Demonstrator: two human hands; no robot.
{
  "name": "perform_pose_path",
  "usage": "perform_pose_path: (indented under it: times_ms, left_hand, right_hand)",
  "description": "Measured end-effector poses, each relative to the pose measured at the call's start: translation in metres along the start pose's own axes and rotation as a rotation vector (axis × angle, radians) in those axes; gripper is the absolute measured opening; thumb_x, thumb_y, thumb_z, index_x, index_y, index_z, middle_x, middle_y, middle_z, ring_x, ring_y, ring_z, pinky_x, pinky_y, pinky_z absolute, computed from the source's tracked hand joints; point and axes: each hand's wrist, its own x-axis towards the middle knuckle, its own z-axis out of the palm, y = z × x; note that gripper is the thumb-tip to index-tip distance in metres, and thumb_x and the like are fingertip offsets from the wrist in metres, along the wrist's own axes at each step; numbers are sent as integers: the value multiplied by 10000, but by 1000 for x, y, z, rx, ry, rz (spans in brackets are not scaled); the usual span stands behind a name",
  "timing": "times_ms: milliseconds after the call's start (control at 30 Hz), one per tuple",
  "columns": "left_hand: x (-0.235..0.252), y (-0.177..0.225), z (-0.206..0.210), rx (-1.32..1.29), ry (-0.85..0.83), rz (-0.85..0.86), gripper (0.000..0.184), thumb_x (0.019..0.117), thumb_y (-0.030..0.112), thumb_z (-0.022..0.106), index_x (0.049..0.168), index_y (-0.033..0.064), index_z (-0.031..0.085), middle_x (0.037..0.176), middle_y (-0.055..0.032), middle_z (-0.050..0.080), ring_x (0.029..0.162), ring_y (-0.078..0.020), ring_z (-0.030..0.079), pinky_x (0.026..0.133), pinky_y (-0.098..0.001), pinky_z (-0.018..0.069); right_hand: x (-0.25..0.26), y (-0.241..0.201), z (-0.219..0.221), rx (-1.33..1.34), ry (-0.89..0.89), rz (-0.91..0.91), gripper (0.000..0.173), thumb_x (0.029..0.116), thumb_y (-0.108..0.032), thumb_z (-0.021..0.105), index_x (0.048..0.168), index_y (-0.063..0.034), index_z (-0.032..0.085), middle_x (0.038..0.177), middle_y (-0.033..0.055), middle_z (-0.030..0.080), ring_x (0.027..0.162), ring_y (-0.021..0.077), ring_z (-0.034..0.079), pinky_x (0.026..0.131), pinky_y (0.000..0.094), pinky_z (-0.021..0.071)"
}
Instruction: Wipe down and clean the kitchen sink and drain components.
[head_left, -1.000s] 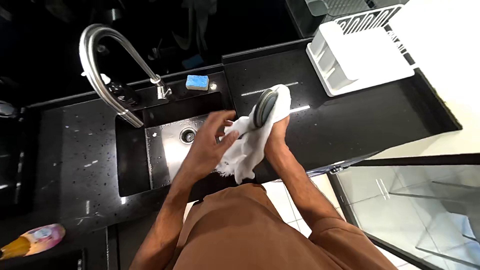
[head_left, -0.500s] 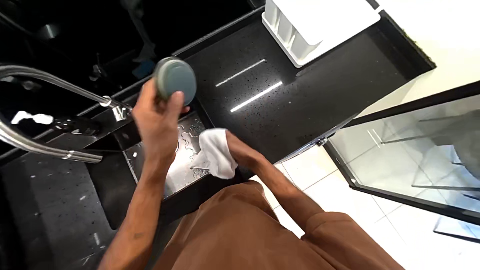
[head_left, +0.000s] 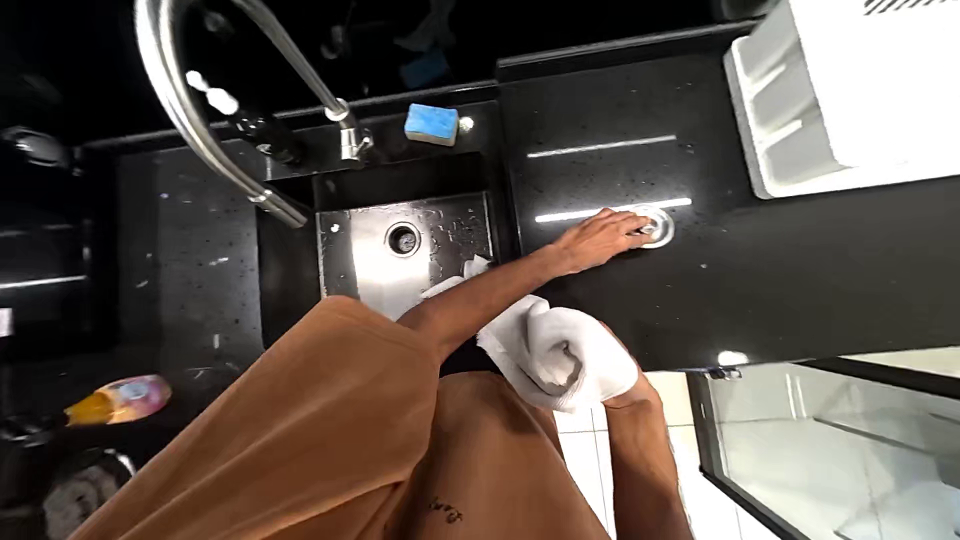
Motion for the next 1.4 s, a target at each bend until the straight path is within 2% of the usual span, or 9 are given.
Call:
perform_pose_path:
  times_ms: [267,467,633,767,900,1100,1167,1300,1400]
  left_hand:
    - [-142,-92,-95,102,263,-725,396,973,206,613,1358,119,651,1427,-118,599,1329,-317,548,1071,-557,447]
    - [-148,-208,-161,325,-163,-881,862,830,125,755,1564,-20,326,1615,-262,322,1491,-443,317,1144,-667,310]
    - [-126,-250,-172,421,-469,-787,973,800,136,775,1606,18,242,1635,-229,297,1499,-471,255,1105,-713,282]
    - [-135,-218,-169,477,-408,-755,681,832,266,791,1422,35,541,1397,-235,570,1370,-454,445,1096,-663,313]
    - [-190,-137,-147,308,-47,-810,745,820,347,757,1471,77,517,1367,-236,576,1265,-442,535,1040,-665,371]
    - [-377,-33,-131,-960,339,-1429,539,1018,241,505,1539,126,421,1299,-150,645,1068,-273,677,893,-468,578]
    - [-422,-19,-142,-1314,530,-1588,489,1067,200,332,1540,76,340,1252,-228,646,1052,-325,689,883,-467,587]
    - [-476,-6,-171,-1490,620,-1605,587,1012,199,342,1594,121,340,1305,-226,623,1029,-309,689,821,-430,599]
    - [-487,-14,-176,-1499,547,-1563,631,1036,451,492,1580,153,373,1240,-178,651,942,-246,700,763,-374,616]
  right_hand:
    - [55,-15,29,490,-20,-90,529,772,-603,739,1130,-215,758,1067,9,765,1015,123,723,879,355,613]
    - [29,18,44,620,253,-526,529,814,-576,721,1103,-136,768,1075,56,771,1040,174,733,911,370,606]
    - [40,87,72,462,686,-347,296,910,-398,711,1123,-194,693,1031,20,759,961,149,732,844,398,625]
    - [71,85,93,190,803,-283,214,1028,-94,461,1140,-157,632,974,0,744,892,110,726,818,341,630]
    - [125,61,77,-225,817,-341,171,1024,-107,532,1166,-130,623,1036,-31,703,953,95,691,862,355,607]
    - [291,13,50,-833,810,-697,172,995,-44,519,939,24,667,849,51,685,851,90,666,819,309,556]
    - [357,18,31,-1192,786,-494,255,1004,-133,517,920,3,716,833,123,699,868,232,681,840,431,520]
    - [438,96,-21,-1511,737,79,797,974,-593,432,1527,-18,436,1585,254,397,1505,417,319,1218,629,192]
    - [458,116,-21,-1589,839,54,1088,838,-828,403,1531,10,419,1606,290,345,1520,456,271,1213,681,139]
